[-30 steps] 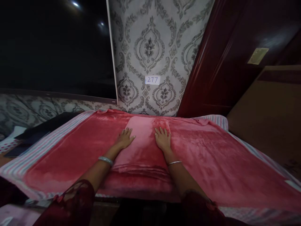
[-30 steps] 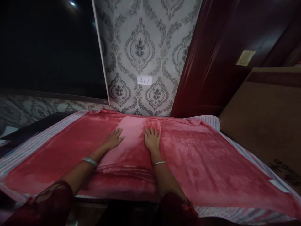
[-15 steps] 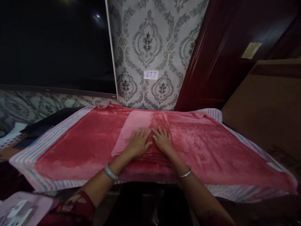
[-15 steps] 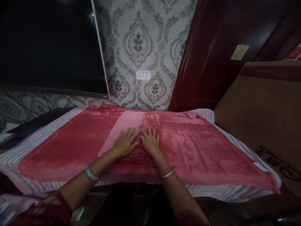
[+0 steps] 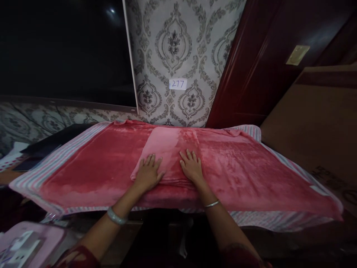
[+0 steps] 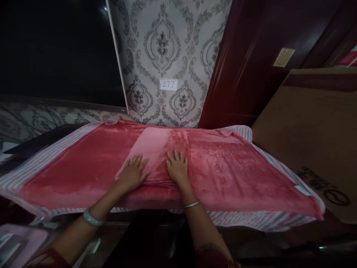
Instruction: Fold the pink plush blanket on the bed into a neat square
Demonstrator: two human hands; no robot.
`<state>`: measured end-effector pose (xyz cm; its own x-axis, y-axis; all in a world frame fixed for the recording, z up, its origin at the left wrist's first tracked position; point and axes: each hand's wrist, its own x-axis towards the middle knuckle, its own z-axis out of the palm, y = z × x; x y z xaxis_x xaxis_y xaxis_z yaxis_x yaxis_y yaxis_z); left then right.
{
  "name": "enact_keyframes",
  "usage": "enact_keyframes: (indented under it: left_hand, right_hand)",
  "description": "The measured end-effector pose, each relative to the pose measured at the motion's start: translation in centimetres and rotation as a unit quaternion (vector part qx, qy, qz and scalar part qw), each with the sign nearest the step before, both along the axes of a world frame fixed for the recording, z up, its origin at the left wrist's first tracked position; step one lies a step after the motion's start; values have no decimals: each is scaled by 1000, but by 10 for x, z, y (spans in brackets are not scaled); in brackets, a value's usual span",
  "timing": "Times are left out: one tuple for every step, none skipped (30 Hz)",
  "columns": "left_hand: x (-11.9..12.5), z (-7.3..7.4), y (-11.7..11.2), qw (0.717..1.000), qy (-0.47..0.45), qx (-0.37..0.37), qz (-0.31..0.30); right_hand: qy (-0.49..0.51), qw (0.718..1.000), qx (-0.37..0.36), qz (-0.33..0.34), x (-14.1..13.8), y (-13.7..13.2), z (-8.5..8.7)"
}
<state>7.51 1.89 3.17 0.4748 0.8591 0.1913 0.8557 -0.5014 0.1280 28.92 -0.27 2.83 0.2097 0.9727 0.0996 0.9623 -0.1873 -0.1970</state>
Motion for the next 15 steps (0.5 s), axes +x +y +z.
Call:
enact_keyframes:
  left_hand:
    - [-10,-3,1,999,-23,-10,21]
    - [-21,-7,3,997,-56,-24,39]
    - [-31,-10,5,993,-101,-42,52]
    - [-41,-13,8,984,-156,-64,62]
    - [-49,-15,10,968,-223,-90,71]
    - [-56,-17,12,943,-301,-118,81]
    - [-61,-17,13,906,-386,-148,95]
    - [-64,-17,13,856,-473,-178,112]
    - [-67,-15,12,795,-555,-208,128]
    - [-68,-13,10,731,-623,-239,141]
    - [-68,-10,7,670,-676,-271,147]
    - [-68,-7,4,616,-713,-302,149]
    - [-67,-4,1,570,-736,-334,148]
    - [-66,-1,-3,535,-749,-363,146]
    - [-65,2,-7,506,-756,-390,145]
  right_hand:
    - [1,1000,1,0,0,0,-1]
    - [1,1000,1,-1,1,0,-1]
    - [0,1000,0,-2,1,0,-1]
    - [-1,1000,-1,-4,1,0,-1]
    - [-3,1000,-2,-6,1,0,-1]
    - [-4,1000,-3,-7,1,0,-1]
    - [-6,1000,-3,-7,1,0,-1]
    - [-7,1000,-2,-7,1,-1,-1]
    - [-7,1000,-1,-6,2,-1,-1]
    - [-7,1000,0,-5,2,-1,-1]
    - [-6,1000,1,-4,2,-1,0]
    - [-7,1000,0,-3,2,-2,0]
    - [-7,1000,-1,-3,2,-2,0]
    - [-9,1000,-3,-4,2,-2,1]
    - [-11,1000,-4,-4,3,-2,1]
